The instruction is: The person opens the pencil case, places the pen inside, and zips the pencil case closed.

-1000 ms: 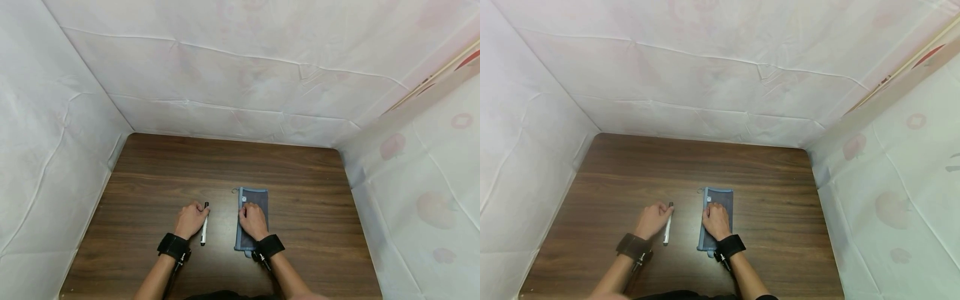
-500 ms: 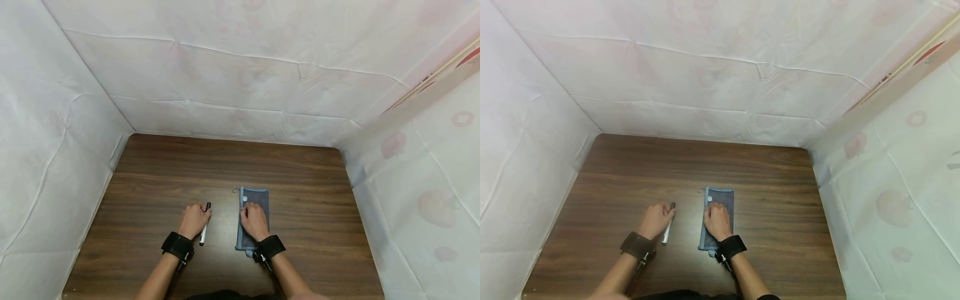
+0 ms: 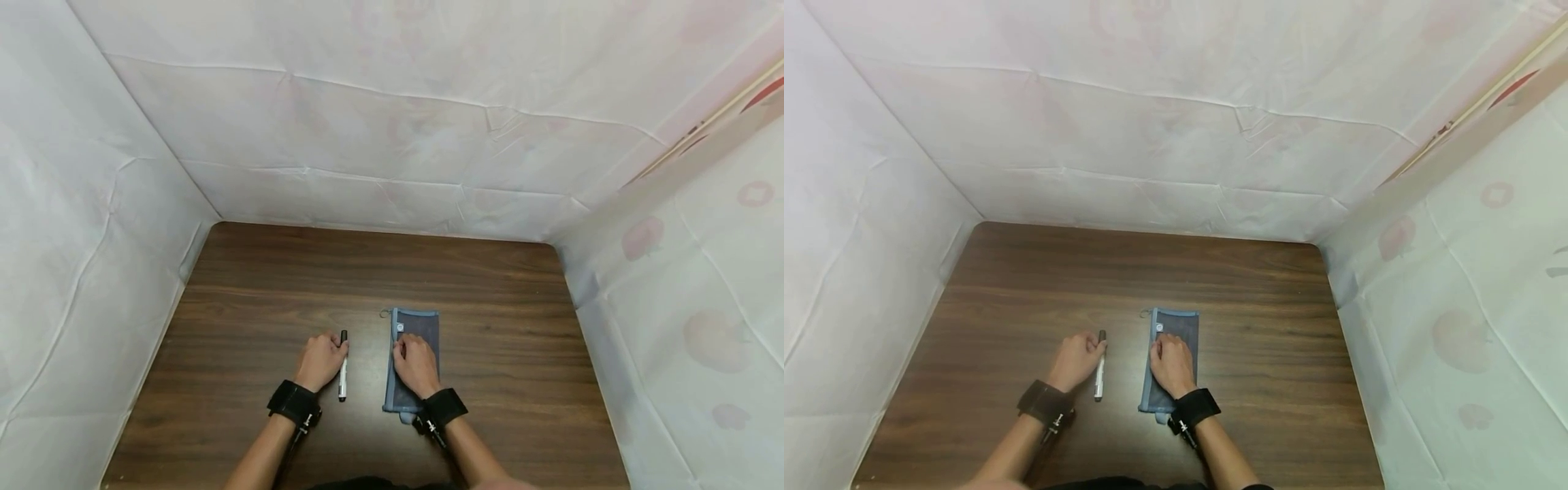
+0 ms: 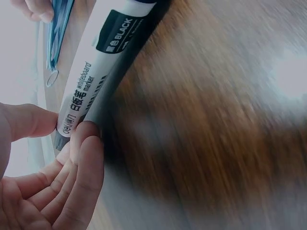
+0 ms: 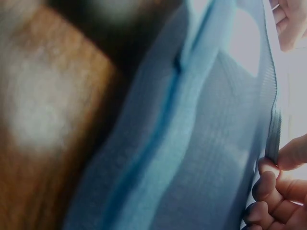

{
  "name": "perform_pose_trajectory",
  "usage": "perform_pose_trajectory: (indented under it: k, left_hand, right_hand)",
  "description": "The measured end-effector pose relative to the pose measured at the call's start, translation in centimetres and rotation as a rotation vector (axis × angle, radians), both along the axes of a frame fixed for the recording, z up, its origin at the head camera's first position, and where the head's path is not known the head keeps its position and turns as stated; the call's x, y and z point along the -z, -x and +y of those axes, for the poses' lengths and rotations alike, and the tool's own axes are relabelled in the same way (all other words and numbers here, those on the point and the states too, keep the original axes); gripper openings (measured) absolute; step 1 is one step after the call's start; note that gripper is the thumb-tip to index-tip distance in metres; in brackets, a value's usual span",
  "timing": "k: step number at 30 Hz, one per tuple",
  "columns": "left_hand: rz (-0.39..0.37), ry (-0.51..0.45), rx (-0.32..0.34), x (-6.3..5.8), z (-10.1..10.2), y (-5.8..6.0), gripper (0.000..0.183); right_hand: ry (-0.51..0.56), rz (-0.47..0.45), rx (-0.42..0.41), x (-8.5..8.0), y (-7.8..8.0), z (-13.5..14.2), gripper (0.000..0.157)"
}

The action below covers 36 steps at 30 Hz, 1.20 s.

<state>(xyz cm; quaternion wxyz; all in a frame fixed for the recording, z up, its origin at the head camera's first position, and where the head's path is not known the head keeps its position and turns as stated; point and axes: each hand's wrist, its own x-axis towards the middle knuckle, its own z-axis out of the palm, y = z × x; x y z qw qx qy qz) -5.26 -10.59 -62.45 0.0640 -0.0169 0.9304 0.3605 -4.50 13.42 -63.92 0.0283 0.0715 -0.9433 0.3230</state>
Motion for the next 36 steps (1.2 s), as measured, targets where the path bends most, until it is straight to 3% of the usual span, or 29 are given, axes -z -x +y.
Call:
perform_pose_trajectory:
  k: [9, 21, 36]
  left_hand:
    - [-0.021, -0.034, -0.001, -0.1, 1.0, 0.5, 0.024]
    - [-0.011, -0.159, 0.025, -0.3, 3.3, 1.2, 0.019]
    - [-0.037, -0.247, 0.111, 0.6, 4.5, 1.3, 0.018]
  right_hand:
    - [0.012, -0.011, -0.004, 0.0, 0.0, -0.3, 0.024]
    - [-0.005, -0.034, -0.041, -0.3, -0.2, -1.1, 0.022]
    - [0.049, -0.01, -0.073, -0.2, -0.6, -2.2, 0.022]
